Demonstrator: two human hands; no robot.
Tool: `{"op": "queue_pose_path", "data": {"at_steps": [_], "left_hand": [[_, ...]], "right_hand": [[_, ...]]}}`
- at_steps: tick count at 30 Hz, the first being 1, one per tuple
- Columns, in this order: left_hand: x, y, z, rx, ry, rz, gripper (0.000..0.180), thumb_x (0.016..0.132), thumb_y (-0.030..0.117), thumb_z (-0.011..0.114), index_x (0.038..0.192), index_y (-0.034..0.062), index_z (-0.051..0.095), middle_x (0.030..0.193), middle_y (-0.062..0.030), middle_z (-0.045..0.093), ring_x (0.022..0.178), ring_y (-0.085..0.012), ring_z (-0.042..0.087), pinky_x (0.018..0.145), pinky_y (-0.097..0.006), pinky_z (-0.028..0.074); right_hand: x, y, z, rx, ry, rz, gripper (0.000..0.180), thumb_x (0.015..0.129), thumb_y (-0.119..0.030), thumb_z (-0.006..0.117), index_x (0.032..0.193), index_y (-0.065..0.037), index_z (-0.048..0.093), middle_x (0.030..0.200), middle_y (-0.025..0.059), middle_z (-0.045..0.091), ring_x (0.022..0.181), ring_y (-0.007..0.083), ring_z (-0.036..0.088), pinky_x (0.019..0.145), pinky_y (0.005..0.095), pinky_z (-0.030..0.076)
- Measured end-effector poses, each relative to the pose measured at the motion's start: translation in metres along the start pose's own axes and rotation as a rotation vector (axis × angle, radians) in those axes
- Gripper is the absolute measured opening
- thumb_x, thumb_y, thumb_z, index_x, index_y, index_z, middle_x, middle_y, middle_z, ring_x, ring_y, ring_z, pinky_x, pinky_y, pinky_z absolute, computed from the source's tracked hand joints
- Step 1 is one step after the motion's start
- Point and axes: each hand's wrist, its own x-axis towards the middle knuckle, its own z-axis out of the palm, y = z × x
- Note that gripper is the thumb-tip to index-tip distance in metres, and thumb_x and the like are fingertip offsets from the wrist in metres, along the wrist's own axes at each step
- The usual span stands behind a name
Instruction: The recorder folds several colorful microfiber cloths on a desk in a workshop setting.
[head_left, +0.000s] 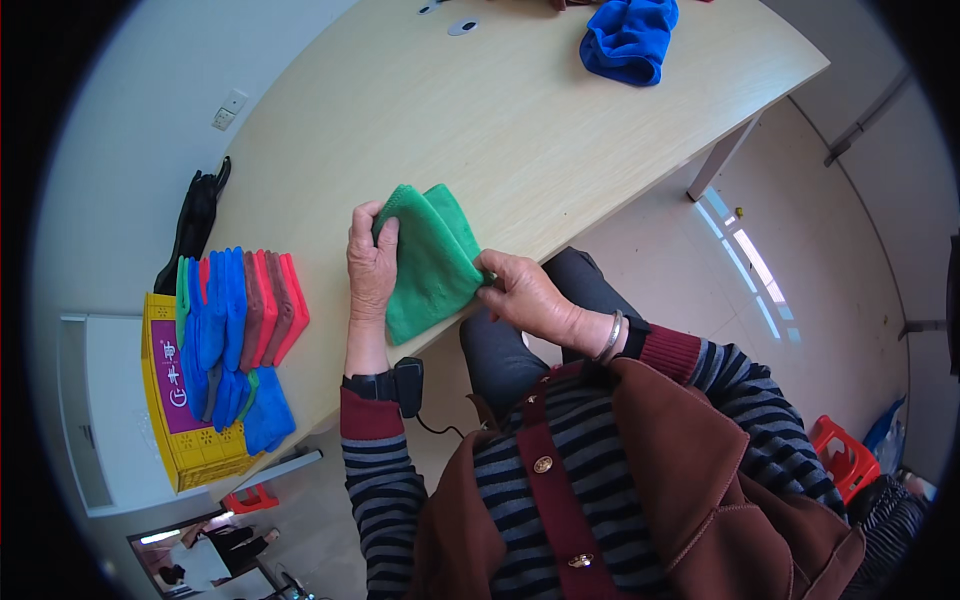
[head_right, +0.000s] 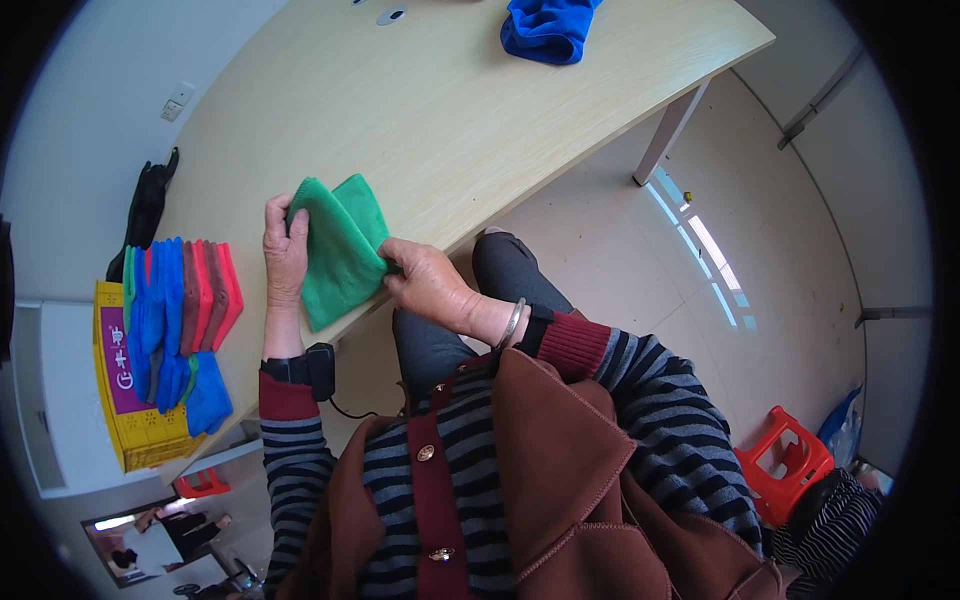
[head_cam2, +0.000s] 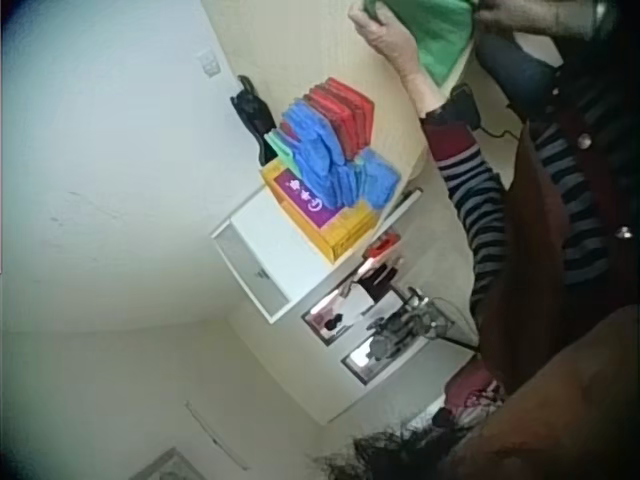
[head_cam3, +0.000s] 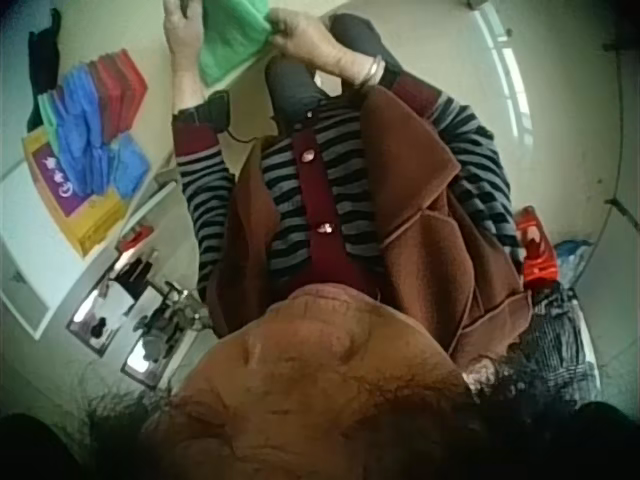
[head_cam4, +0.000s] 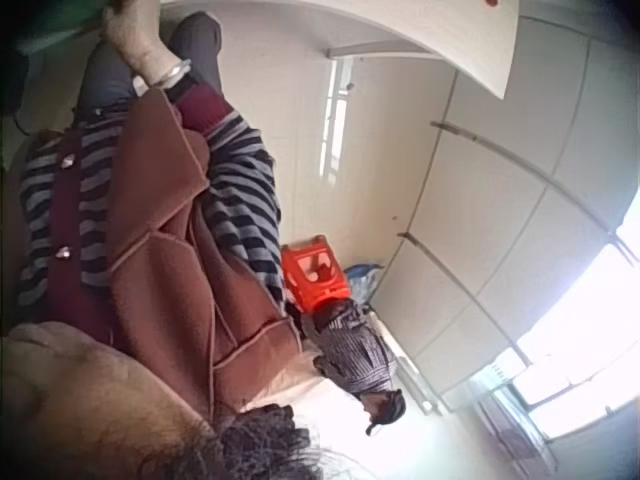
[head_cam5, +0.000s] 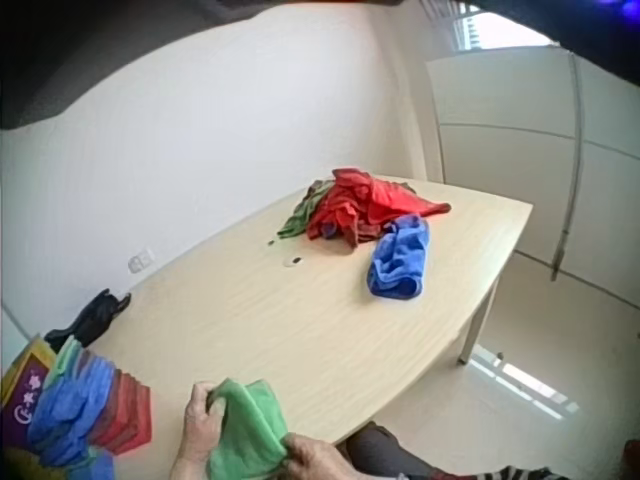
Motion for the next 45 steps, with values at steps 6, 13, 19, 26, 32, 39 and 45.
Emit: {"op": "queue_pose_path", "data": {"at_steps": [6, 13, 19, 26, 32, 39, 45], "left_hand": [[0.016, -0.012, 0.022, 0.236, -0.167, -0.105, 0.019, 0.09, 0.017, 0.06, 0.105, 0.009, 0.051, 0.089, -0.0168, 0.062, 0.086, -0.0359, 0.06, 0.074, -0.042, 0.048], [0.018, -0.017, 0.022, 0.463, -0.206, -0.163, 0.021, 0.088, 0.024, 0.061, 0.102, 0.0104, 0.052, 0.089, -0.0181, 0.064, 0.084, -0.0395, 0.062, 0.072, -0.045, 0.05], [0.007, -0.026, 0.032, 0.41, -0.104, -0.165, 0.026, 0.083, 0.033, 0.066, 0.094, 0.0112, 0.058, 0.084, -0.0158, 0.066, 0.08, -0.0384, 0.063, 0.069, -0.049, 0.05], [0.005, -0.034, -0.002, 0.489, -0.217, -0.071, 0.045, 0.075, 0.049, 0.069, 0.08, 0.0047, 0.062, 0.08, -0.0148, 0.066, 0.078, -0.0369, 0.063, 0.072, -0.048, 0.048], [0.008, -0.055, -0.026, 0.31, -0.347, -0.279, 0.048, 0.066, 0.05, 0.074, 0.081, 0.005, 0.065, 0.084, -0.0156, 0.066, 0.084, -0.034, 0.063, 0.075, -0.046, 0.048], [0.001, -0.072, -0.019, 0.261, -0.175, -0.284, 0.045, 0.066, 0.046, 0.075, 0.084, 0.0063, 0.066, 0.082, -0.0147, 0.067, 0.083, -0.0331, 0.064, 0.073, -0.044, 0.049], [-0.007, -0.075, -0.014, 0.327, -0.155, -0.291, 0.044, 0.067, 0.045, 0.074, 0.087, 0.007, 0.066, 0.084, -0.015, 0.066, 0.083, -0.0336, 0.063, 0.074, -0.044, 0.049]], "right_hand": [[0.004, 0.021, 0.001, 0.005, 0.091, -0.143, 0.03, 0.085, -0.003, 0.063, 0.111, 0.001, 0.049, 0.082, 0.0109, 0.062, 0.06, 0.0135, 0.062, 0.052, 0.0263, 0.05], [0.015, 0.018, 0.006, -0.07, 0.157, -0.115, 0.039, 0.085, -0.005, 0.064, 0.119, -0.001, 0.045, 0.091, 0.0123, 0.063, 0.068, 0.0129, 0.063, 0.052, 0.0259, 0.051], [0.008, 0.024, 0.0, -0.069, 0.157, -0.141, 0.039, 0.084, -0.002, 0.064, 0.119, -0.001, 0.046, 0.103, 0.0171, 0.064, 0.092, 0.02, 0.065, 0.071, 0.0302, 0.054], [0.011, 0.032, -0.001, -0.03, 0.082, -0.138, 0.029, 0.088, -0.001, 0.057, 0.114, -0.004, 0.047, 0.091, 0.0043, 0.057, 0.061, 0.0059, 0.052, 0.045, 0.0186, 0.041], [0.017, 0.031, -0.011, -0.047, 0.053, -0.072, 0.031, 0.089, 0.0, 0.056, 0.118, -0.006, 0.047, 0.093, 0.0031, 0.057, 0.061, 0.0042, 0.05, 0.045, 0.0171, 0.039], [0.025, 0.029, -0.015, -0.061, 0.017, -0.052, 0.028, 0.091, -0.002, 0.055, 0.117, -0.005, 0.046, 0.089, 0.0021, 0.058, 0.055, 0.0031, 0.047, 0.042, 0.0164, 0.036], [0.026, 0.025, -0.015, -0.07, -0.002, -0.035, 0.028, 0.091, -0.003, 0.055, 0.117, -0.005, 0.046, 0.087, 0.0021, 0.058, 0.052, 0.0034, 0.045, 0.041, 0.0168, 0.034]]}}
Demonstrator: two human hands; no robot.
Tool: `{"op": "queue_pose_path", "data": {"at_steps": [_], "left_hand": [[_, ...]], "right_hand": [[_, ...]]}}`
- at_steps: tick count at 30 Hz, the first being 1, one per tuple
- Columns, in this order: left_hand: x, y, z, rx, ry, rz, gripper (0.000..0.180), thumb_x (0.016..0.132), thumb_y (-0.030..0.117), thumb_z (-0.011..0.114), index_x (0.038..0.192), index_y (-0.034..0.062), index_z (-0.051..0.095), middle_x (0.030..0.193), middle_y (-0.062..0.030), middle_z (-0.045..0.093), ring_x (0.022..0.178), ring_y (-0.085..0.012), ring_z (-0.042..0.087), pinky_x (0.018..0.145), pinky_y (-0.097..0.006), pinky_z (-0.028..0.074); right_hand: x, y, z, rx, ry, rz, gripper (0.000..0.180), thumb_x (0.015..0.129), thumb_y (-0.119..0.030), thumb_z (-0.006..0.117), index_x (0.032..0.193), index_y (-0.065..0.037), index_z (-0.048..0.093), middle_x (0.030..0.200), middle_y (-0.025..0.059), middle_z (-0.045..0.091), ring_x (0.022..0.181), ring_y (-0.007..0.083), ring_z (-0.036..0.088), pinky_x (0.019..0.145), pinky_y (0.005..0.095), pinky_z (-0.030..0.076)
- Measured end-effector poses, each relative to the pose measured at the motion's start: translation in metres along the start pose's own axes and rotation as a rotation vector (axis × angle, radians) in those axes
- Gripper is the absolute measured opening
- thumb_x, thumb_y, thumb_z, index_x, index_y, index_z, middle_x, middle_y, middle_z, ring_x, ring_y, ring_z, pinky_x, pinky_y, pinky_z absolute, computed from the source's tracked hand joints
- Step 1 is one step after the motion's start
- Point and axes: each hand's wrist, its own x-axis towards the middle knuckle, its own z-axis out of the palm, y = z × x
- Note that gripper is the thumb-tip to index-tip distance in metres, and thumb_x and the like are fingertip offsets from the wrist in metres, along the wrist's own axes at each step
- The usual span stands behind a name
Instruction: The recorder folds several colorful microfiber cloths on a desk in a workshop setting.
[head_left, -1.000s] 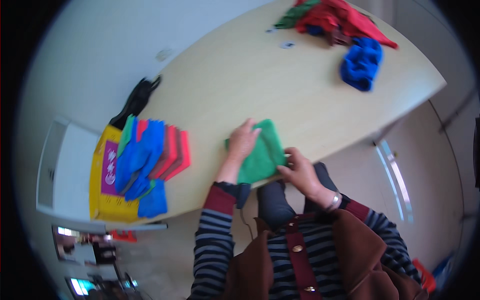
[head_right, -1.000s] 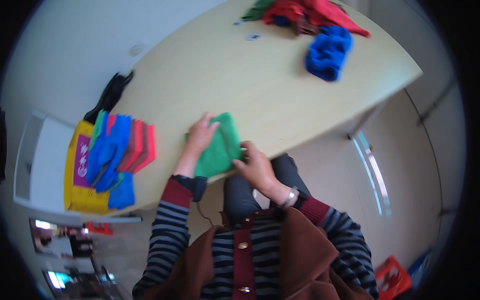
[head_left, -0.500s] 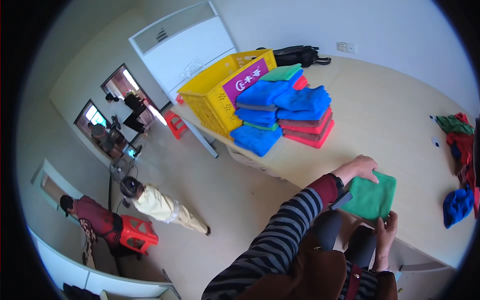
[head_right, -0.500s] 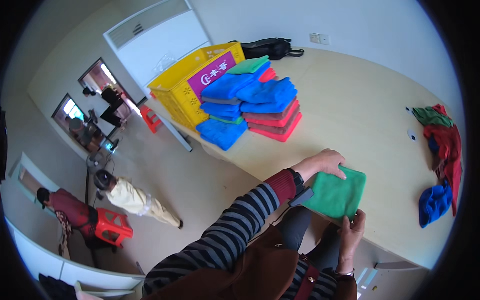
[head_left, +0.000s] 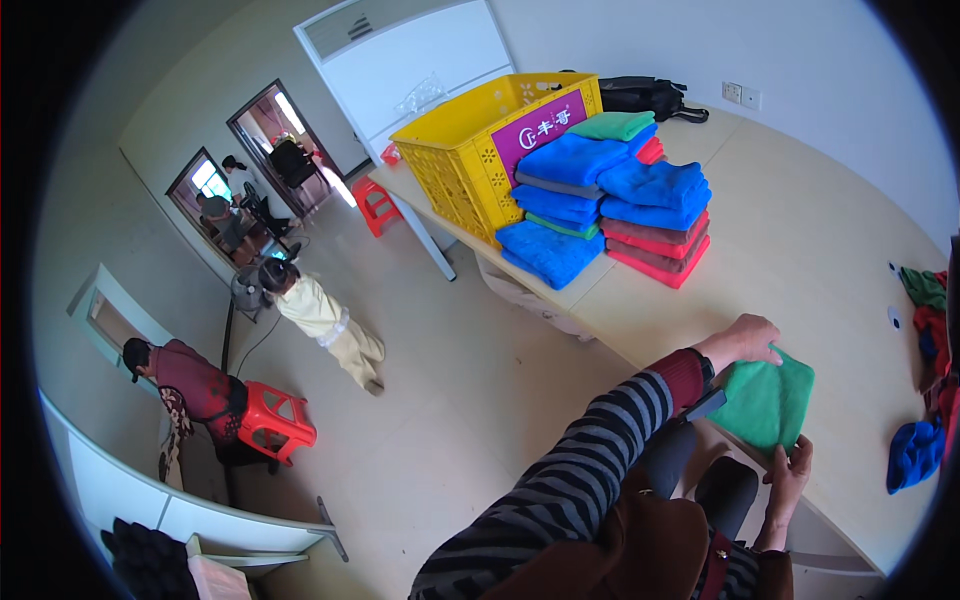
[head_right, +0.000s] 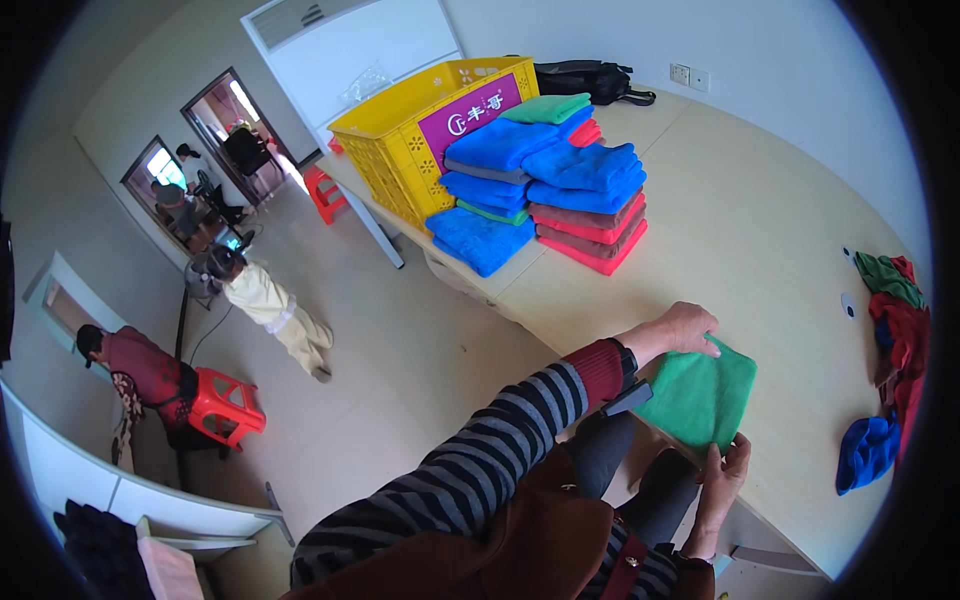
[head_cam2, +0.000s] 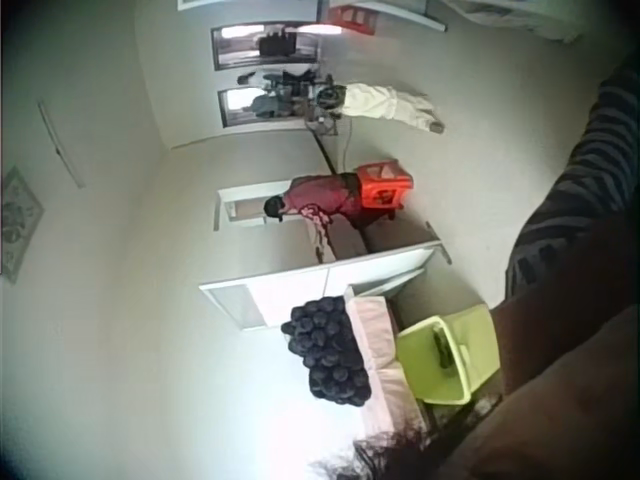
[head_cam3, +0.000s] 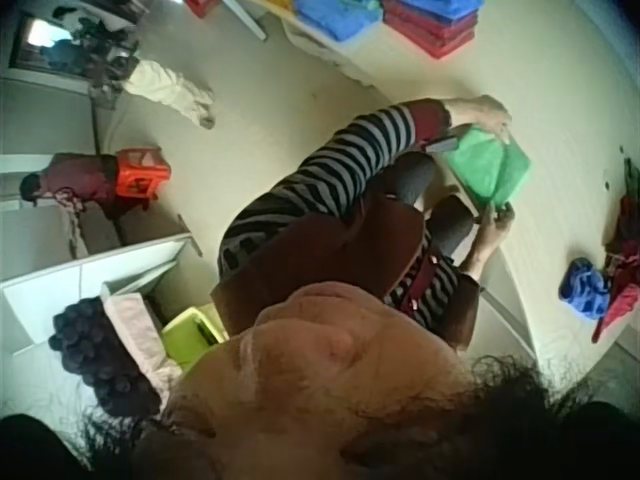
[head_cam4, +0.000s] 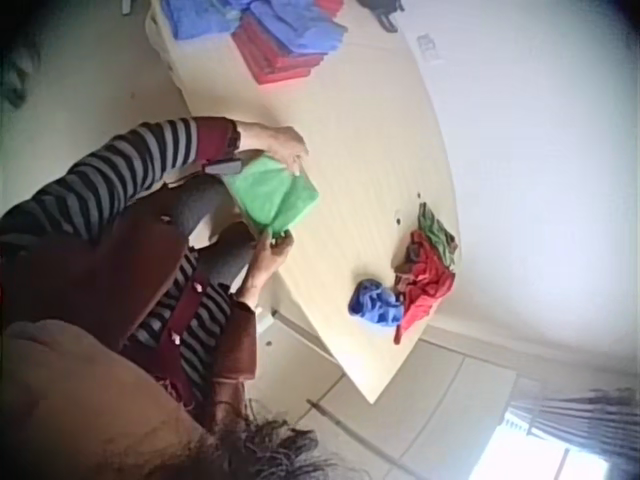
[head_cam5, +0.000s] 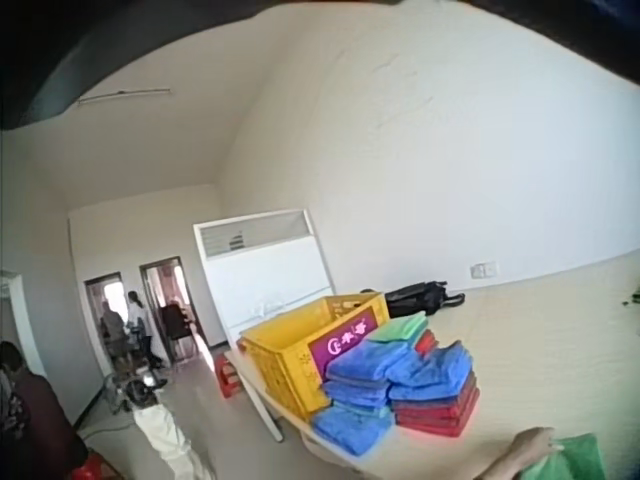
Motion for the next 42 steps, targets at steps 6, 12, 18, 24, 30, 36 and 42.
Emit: {"op": "queue_pose_path", "data": {"at_steps": [6, 12, 18, 24, 30, 36, 42], "left_hand": [[0.007, -0.002, -0.007, 0.007, -0.182, -0.073, 0.045, 0.067, 0.045, 0.073, 0.087, 0.0055, 0.066, 0.087, -0.0151, 0.066, 0.085, -0.0343, 0.063, 0.074, -0.044, 0.049], [-0.001, 0.006, 0.009, -0.158, -0.006, 0.027, 0.04, 0.067, 0.041, 0.074, 0.083, 0.0059, 0.065, 0.083, -0.017, 0.064, 0.083, -0.0341, 0.063, 0.072, -0.044, 0.049], [-0.015, -0.004, -0.016, -0.357, -0.096, -0.09, 0.035, 0.071, 0.033, 0.077, 0.077, 0.0018, 0.062, 0.066, -0.008, 0.06, 0.065, -0.0144, 0.056, 0.06, -0.034, 0.047], [-0.012, -0.007, -0.018, -0.277, -0.037, -0.083, 0.033, 0.076, 0.03, 0.075, 0.072, 0.0028, 0.056, 0.062, -0.0017, 0.052, 0.061, -0.0094, 0.046, 0.057, -0.03, 0.042], [-0.016, 0.005, -0.012, -0.146, 0.063, -0.127, 0.035, 0.077, 0.033, 0.075, 0.077, 0.0022, 0.058, 0.063, -0.0024, 0.053, 0.06, -0.0092, 0.047, 0.057, -0.03, 0.043], [-0.018, 0.025, -0.018, -0.06, 0.151, -0.022, 0.037, 0.078, 0.033, 0.074, 0.08, 0.0009, 0.057, 0.062, -0.0044, 0.052, 0.058, -0.0108, 0.047, 0.057, -0.03, 0.043], [-0.011, 0.017, -0.013, -0.172, 0.109, -0.03, 0.034, 0.077, 0.033, 0.075, 0.08, 0.003, 0.058, 0.065, -0.0072, 0.056, 0.061, -0.0185, 0.051, 0.059, -0.033, 0.044]], "right_hand": [[-0.002, 0.003, -0.002, -0.047, -0.007, -0.021, 0.029, 0.091, -0.004, 0.055, 0.118, -0.005, 0.046, 0.083, 0.0021, 0.058, 0.052, 0.0035, 0.045, 0.04, 0.0175, 0.034], [-0.015, -0.012, -0.009, -0.158, 0.025, 0.008, 0.031, 0.09, -0.006, 0.057, 0.118, -0.003, 0.047, 0.086, 0.0049, 0.061, 0.057, 0.0058, 0.051, 0.042, 0.0194, 0.038], [-0.013, -0.031, 0.012, -0.158, 0.048, 0.049, 0.037, 0.088, -0.012, 0.062, 0.12, 0.0, 0.048, 0.1, 0.0138, 0.066, 0.074, 0.013, 0.062, 0.055, 0.0241, 0.048], [-0.008, -0.02, 0.011, -0.228, 0.148, -0.09, 0.038, 0.084, -0.014, 0.066, 0.117, -0.002, 0.051, 0.088, 0.0108, 0.067, 0.062, 0.0122, 0.059, 0.053, 0.025, 0.048], [-0.019, -0.03, -0.018, -0.067, 0.076, 0.072, 0.033, 0.089, -0.012, 0.062, 0.119, -0.004, 0.051, 0.084, 0.0035, 0.063, 0.061, 0.0059, 0.054, 0.049, 0.0201, 0.044], [-0.019, -0.027, -0.022, -0.024, 0.11, 0.053, 0.028, 0.09, -0.012, 0.061, 0.116, -0.003, 0.054, 0.08, 0.0018, 0.062, 0.065, 0.0053, 0.054, 0.054, 0.0195, 0.045], [-0.011, -0.024, -0.019, -0.142, 0.11, -0.03, 0.025, 0.09, -0.012, 0.061, 0.112, -0.002, 0.057, 0.079, 0.0019, 0.062, 0.067, 0.0056, 0.055, 0.056, 0.0199, 0.045]]}}
